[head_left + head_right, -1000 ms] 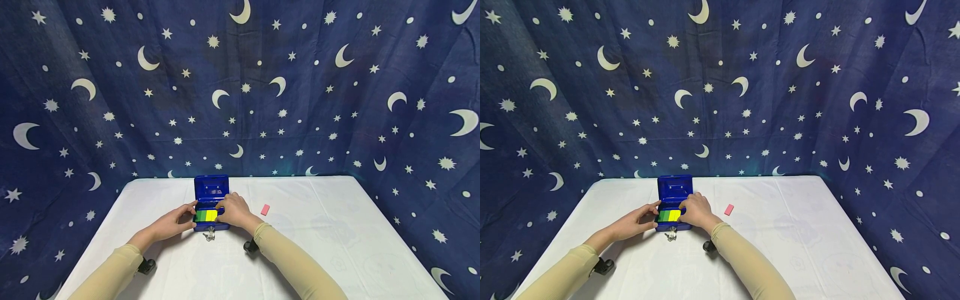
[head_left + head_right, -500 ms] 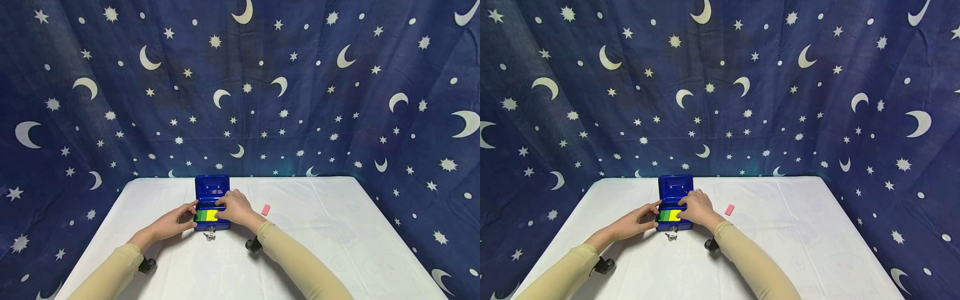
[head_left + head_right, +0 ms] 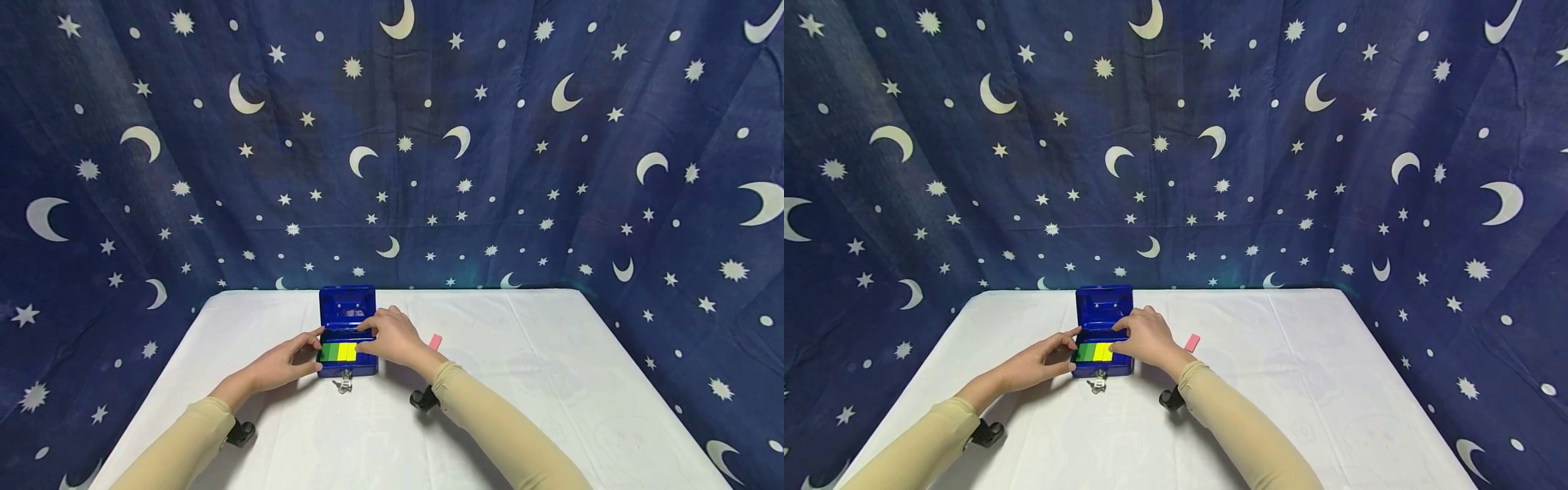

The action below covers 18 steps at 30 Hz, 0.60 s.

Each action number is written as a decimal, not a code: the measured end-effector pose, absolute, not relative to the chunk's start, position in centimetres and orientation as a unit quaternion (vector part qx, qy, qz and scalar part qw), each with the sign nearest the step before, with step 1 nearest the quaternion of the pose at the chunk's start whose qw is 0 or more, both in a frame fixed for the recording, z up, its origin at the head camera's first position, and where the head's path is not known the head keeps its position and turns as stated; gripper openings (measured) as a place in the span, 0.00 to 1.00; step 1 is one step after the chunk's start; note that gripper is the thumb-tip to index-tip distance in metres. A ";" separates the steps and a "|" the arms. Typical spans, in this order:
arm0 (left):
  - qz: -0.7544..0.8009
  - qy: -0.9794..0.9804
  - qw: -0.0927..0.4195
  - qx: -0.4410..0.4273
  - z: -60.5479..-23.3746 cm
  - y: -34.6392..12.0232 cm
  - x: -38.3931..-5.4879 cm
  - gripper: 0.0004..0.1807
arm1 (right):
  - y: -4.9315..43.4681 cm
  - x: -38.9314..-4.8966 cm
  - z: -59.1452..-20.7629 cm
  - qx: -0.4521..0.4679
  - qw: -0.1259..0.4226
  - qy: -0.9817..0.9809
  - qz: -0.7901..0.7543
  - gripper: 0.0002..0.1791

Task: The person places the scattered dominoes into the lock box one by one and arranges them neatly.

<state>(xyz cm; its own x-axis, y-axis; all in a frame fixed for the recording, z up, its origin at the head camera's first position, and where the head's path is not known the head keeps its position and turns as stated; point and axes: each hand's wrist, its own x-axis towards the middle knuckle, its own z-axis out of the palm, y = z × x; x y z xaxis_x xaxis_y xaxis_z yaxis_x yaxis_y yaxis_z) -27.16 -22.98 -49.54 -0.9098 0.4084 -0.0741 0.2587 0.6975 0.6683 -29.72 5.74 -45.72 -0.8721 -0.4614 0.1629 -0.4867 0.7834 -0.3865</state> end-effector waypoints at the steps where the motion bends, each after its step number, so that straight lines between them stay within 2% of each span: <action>1: 0.344 0.915 0.109 0.182 -49.5 -23.0 -27.2 0.21 | 5.9 -29.7 -45.7 0.250 0.031 -0.943 0.216 0.23; 18: 0.353 0.909 0.106 0.193 -49.5 -23.0 -27.1 0.20 | 10.2 -29.3 -45.3 0.234 0.066 -0.934 0.260 0.24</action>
<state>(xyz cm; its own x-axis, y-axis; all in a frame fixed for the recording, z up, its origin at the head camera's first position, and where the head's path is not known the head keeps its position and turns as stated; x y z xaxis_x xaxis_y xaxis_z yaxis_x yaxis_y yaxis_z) -27.08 -23.03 -49.48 -0.9032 0.4255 -0.0557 0.2765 0.6762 0.6828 -29.30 10.19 -45.35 -0.8816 -0.4032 0.2455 -0.4721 0.7549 -0.4552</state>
